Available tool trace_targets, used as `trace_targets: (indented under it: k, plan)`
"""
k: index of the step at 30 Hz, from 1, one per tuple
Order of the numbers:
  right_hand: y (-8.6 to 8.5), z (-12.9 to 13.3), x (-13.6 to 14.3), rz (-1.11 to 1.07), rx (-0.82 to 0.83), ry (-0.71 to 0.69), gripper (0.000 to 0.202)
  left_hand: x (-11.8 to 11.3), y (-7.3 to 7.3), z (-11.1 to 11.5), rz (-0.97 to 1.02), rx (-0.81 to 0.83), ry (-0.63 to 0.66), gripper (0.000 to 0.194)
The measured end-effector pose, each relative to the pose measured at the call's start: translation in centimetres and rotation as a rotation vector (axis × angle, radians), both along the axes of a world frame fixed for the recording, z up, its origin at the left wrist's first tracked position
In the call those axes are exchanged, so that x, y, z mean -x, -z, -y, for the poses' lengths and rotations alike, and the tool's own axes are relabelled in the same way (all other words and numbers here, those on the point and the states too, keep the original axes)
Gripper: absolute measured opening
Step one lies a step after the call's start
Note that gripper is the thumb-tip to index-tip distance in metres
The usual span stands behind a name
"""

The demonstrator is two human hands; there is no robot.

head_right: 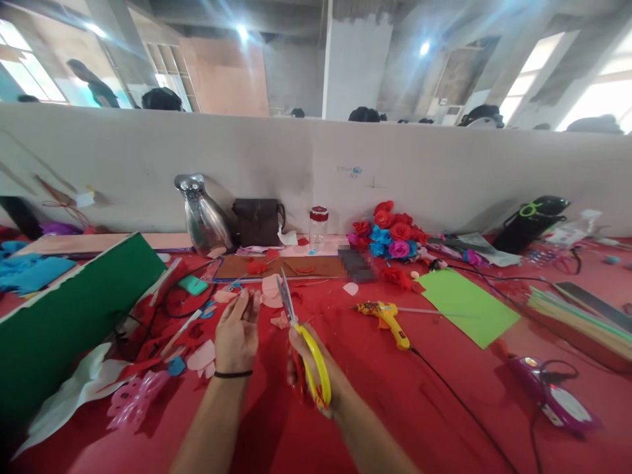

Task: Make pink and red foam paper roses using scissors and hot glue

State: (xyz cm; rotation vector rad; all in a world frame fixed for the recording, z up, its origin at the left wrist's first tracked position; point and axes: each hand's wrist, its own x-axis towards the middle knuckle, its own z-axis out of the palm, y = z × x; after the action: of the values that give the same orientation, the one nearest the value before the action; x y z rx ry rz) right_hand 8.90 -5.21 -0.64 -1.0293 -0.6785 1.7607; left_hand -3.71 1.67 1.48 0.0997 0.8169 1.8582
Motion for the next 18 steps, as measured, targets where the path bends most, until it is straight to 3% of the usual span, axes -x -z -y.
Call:
trace_targets:
  k: [6, 12, 18]
  plan:
    - [0.0, -3.0, 1.4, 0.083, -0.082, -0.005, 0.047, 0.1, 0.2, 0.1, -0.066, -0.03, 0.011, 0.006]
    - [-0.3, -3.2, 2.1, 0.151, -0.119, 0.017, 0.053, 0.1, 0.3, 0.0, -0.053, -0.02, -0.014, 0.007]
    - [-0.2, -3.4, 2.5, 0.436, -0.24, 0.006, 0.058, 0.1, 0.2, 0.1, -0.071, -0.018, -0.007, 0.006]
